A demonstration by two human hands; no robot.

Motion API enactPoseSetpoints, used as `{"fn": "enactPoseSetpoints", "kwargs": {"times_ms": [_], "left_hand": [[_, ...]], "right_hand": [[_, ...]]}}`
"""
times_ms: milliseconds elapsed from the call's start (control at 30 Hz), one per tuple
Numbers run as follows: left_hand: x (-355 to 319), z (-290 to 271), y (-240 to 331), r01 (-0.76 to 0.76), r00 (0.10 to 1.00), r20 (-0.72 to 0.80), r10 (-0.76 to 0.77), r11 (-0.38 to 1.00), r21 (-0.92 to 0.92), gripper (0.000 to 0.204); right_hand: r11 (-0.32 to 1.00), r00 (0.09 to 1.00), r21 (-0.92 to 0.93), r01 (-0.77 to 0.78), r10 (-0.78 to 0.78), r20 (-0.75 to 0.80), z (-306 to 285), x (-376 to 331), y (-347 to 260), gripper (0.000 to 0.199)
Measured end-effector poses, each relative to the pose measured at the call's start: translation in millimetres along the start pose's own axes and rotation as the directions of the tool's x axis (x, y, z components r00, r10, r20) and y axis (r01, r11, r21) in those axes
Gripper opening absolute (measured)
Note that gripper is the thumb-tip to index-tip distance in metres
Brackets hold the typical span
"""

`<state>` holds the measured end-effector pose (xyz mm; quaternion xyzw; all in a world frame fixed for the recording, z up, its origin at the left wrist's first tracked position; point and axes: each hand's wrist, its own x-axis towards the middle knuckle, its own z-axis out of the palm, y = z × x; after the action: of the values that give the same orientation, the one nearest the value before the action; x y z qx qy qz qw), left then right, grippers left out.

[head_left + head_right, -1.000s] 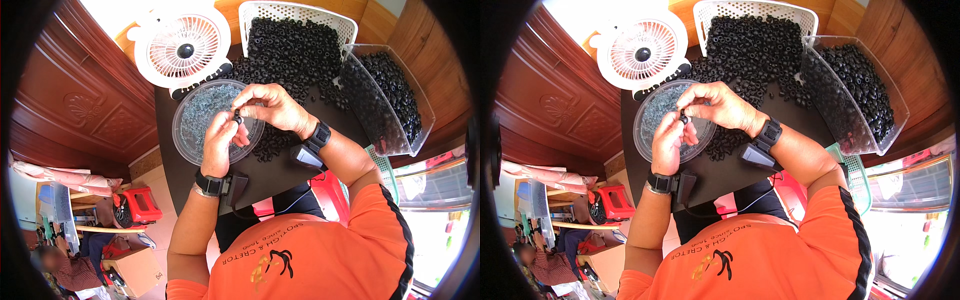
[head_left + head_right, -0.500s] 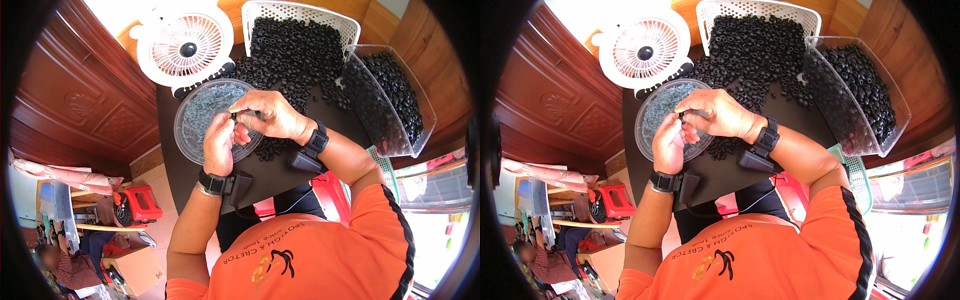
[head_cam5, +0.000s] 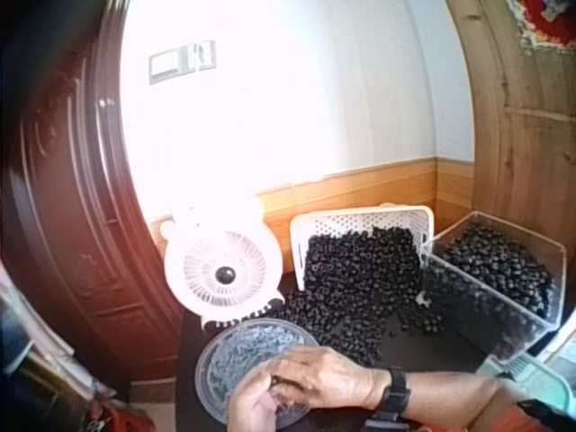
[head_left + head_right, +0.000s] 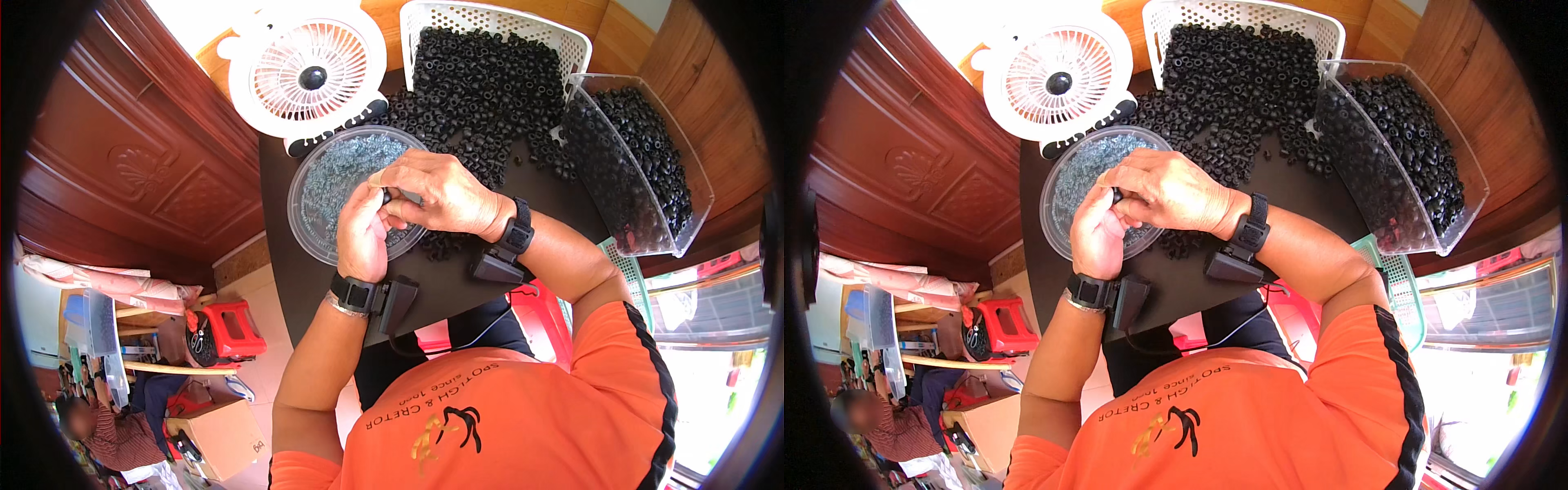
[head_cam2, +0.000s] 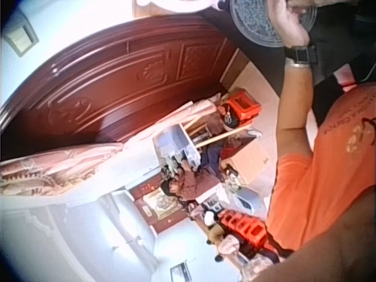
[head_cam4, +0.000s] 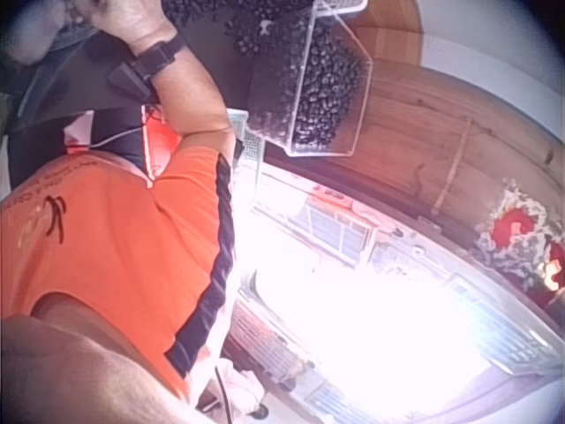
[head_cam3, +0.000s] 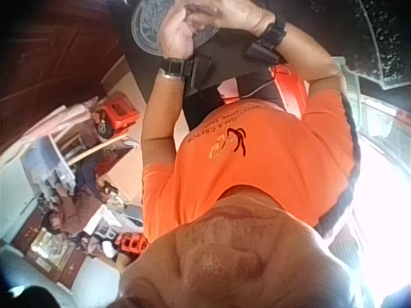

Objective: Sorting small black rubber or plastic ring-like parts into containers and onto a lid.

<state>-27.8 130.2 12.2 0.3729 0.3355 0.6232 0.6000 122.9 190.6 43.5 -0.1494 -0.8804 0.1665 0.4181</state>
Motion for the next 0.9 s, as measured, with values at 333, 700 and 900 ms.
{"fn": "enactPoseSetpoints", "kwargs": {"times_ms": [333, 700, 900], "left_hand": [[3.4, -12.5, -16.1, -0.046, 0.998, 0.043, 0.050, 0.995, -0.087, 0.028], [-0.2, -6.5, -1.5, 0.022, 0.990, 0.141, -0.025, 1.000, 0.019, 0.041], [-3.2, -1.4, -2.5, -0.077, 0.989, 0.134, 0.061, 0.991, 0.114, 0.042]], "right_hand": [[0.997, 0.999, -0.074, -0.035, 0.036, 0.016, 6.6, -1.5, 6.9, 0.040], [0.998, 0.998, 0.062, 0.012, -0.008, -0.069, 1.1, -2.3, 14.2, 0.037], [0.998, 0.995, 0.026, 0.064, -0.062, -0.081, -1.2, -2.0, 11.9, 0.037]]}}
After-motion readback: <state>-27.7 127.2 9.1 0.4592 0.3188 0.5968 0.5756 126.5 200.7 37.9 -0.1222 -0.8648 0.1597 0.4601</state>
